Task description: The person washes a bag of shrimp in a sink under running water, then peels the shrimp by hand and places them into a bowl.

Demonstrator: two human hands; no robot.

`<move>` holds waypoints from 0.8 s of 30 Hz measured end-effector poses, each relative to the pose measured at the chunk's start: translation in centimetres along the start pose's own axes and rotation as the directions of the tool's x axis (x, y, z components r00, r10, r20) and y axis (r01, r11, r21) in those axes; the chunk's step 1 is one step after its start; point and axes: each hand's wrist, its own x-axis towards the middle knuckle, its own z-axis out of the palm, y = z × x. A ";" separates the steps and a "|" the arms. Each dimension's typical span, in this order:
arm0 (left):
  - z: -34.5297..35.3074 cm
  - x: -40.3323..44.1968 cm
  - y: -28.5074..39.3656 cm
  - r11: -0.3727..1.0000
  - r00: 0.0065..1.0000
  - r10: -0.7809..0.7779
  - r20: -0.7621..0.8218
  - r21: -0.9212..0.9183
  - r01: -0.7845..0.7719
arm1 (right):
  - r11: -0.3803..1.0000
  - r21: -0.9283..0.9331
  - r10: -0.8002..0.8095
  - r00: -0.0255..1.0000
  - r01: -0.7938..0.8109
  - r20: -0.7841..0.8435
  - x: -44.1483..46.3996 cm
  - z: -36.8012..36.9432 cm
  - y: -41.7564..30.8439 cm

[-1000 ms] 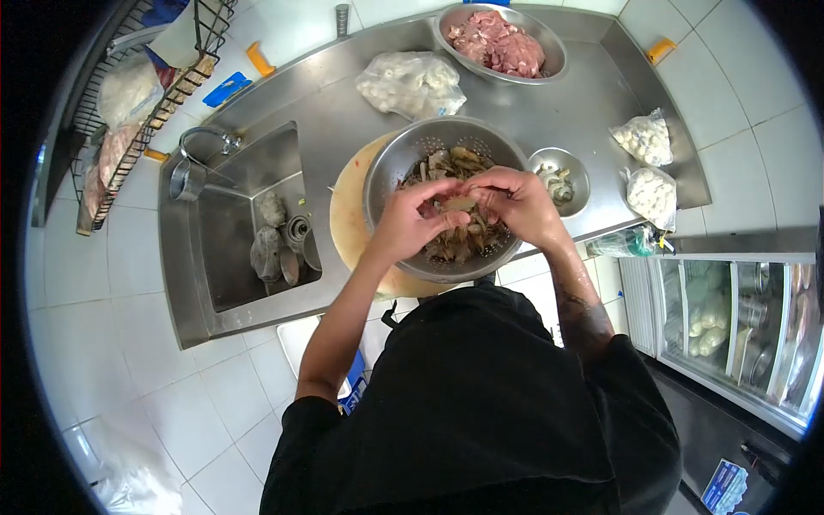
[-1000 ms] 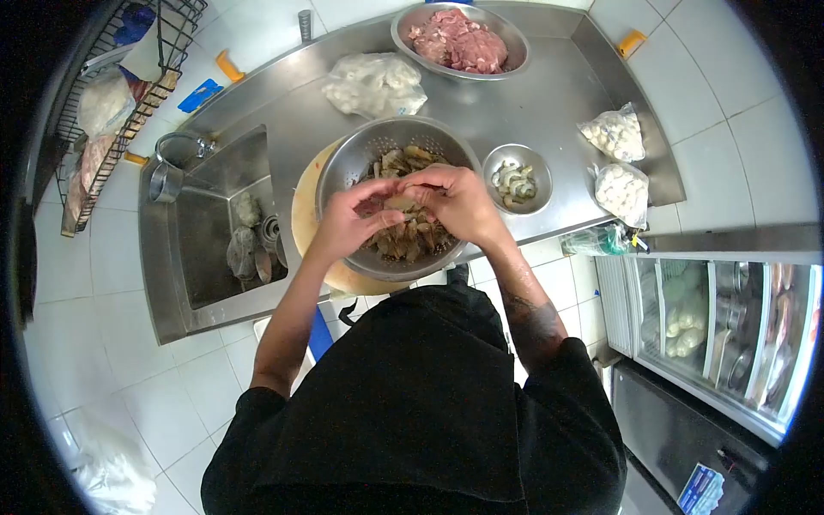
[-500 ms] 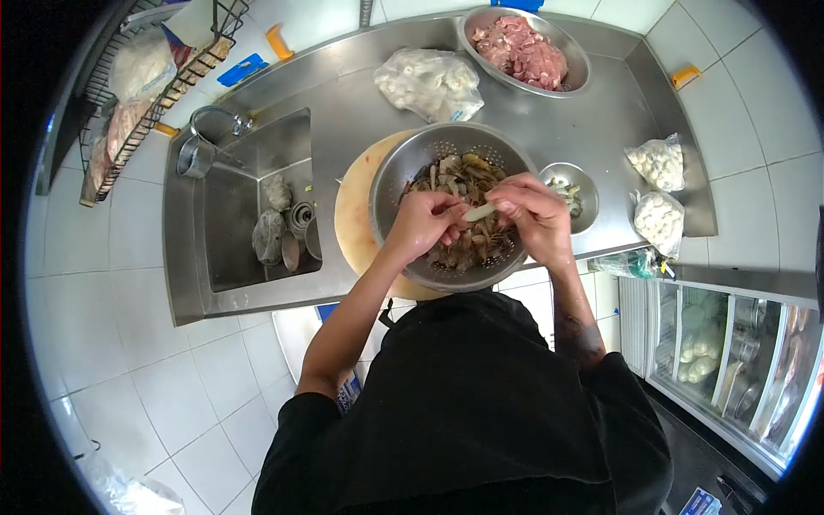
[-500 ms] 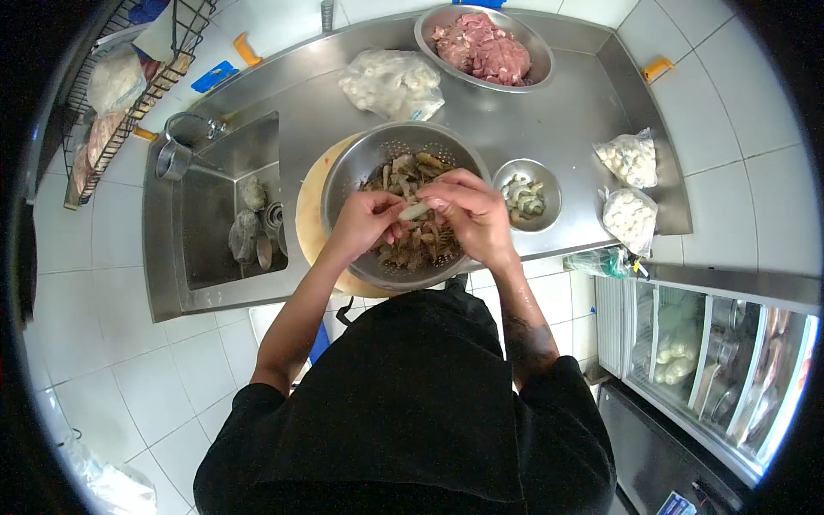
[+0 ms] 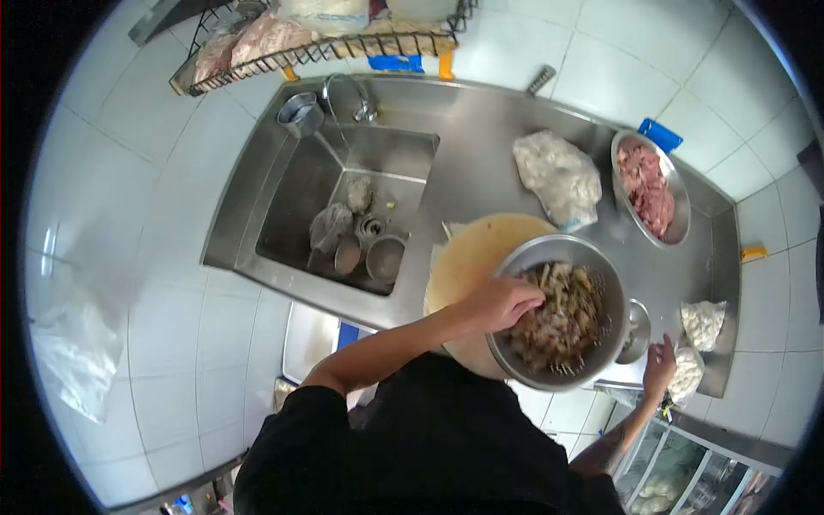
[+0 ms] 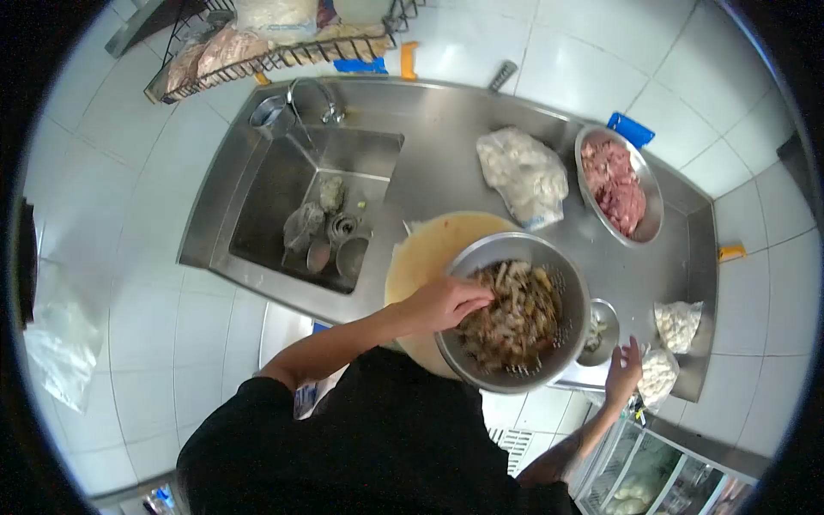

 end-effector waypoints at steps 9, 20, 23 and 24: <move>-35.5 -5.8 -30.4 0.629 0.690 -0.442 -0.574 0.350 0.694 | 0.798 0.274 0.599 0.762 -0.538 -0.247 -20.2 2.1 -8.1; -26.9 13.5 -29.4 0.871 0.956 0.036 -0.292 0.478 0.113 | 0.562 -0.082 0.800 0.566 -0.823 -0.200 -37.3 1.7 -28.6; -19.8 12.7 -23.2 0.928 0.979 0.172 -0.107 0.351 -0.125 | 0.515 -0.096 0.846 0.523 -0.852 -0.099 -38.1 2.1 -31.9; -17.5 12.1 -21.1 0.935 0.977 0.211 -0.037 0.299 -0.191 | 0.563 -0.039 0.819 0.564 -0.826 -0.108 -37.7 2.4 -33.2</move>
